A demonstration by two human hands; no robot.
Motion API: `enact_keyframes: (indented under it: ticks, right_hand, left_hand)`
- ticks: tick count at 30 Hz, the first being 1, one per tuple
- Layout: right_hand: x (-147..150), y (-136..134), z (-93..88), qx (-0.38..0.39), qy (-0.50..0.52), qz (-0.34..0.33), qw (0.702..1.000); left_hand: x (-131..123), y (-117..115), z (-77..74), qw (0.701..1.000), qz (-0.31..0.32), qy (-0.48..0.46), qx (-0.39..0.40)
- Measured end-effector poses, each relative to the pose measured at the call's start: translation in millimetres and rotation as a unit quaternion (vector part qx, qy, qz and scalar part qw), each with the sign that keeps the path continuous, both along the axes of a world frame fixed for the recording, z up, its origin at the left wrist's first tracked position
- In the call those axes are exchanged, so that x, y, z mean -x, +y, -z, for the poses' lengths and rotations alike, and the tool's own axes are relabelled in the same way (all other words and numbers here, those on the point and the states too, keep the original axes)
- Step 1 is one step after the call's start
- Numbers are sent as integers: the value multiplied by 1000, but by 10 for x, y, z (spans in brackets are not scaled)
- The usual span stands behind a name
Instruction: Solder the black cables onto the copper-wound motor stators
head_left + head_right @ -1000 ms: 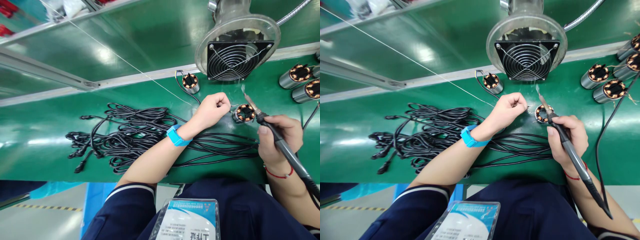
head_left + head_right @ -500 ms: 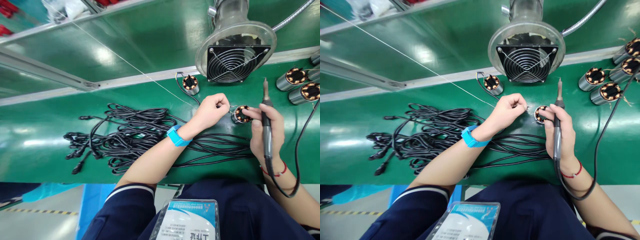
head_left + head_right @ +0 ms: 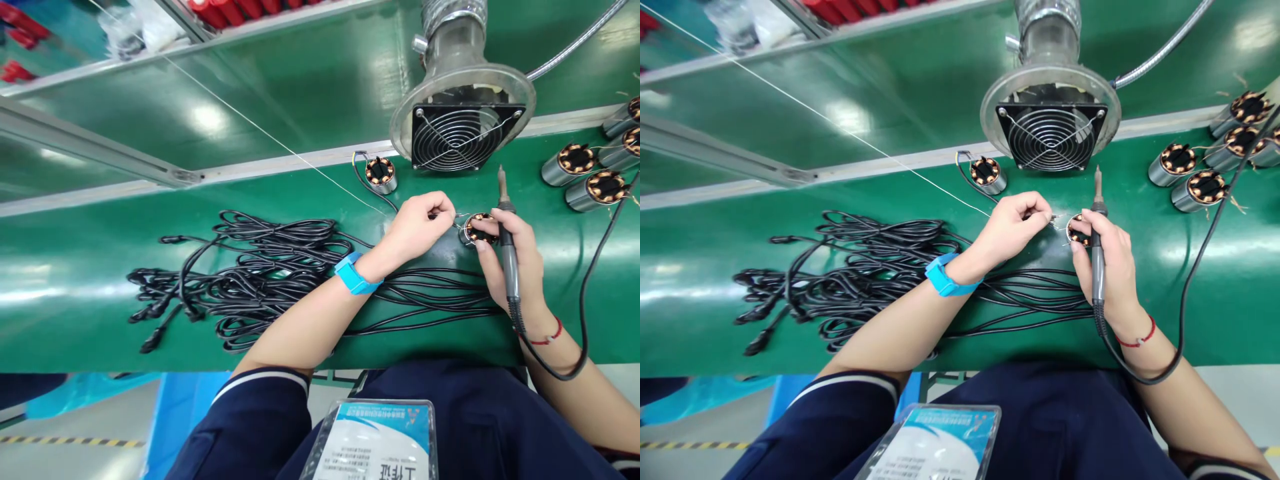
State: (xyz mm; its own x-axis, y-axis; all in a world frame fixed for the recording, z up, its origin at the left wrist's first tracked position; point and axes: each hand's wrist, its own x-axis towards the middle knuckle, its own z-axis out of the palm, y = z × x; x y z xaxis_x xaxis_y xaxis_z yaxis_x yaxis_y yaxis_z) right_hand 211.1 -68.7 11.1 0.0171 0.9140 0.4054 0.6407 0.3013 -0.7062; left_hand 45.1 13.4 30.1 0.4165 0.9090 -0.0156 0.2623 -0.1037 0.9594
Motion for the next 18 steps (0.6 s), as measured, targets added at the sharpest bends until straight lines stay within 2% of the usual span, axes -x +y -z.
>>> enact_keyframes:
  ticks: [5, 12, 15, 18]
  right_hand:
    - [71, 28, -31, -2, 0, 0, 1000]
    - [160, 83, -74, -6, 64, 16, 998]
    - [165, 106, -58, -10, 118, 9, 993]
    - [163, 123, -37, -11, 124, -2, 992]
  left_hand:
    - [24, -63, -10, 999, 0, -29, -19]
    - [88, -116, -45, 993, 64, -45, -83]
    - [115, -122, -82, 987, 96, -20, -131]
    - [117, -128, -95, 980, 102, 37, -165]
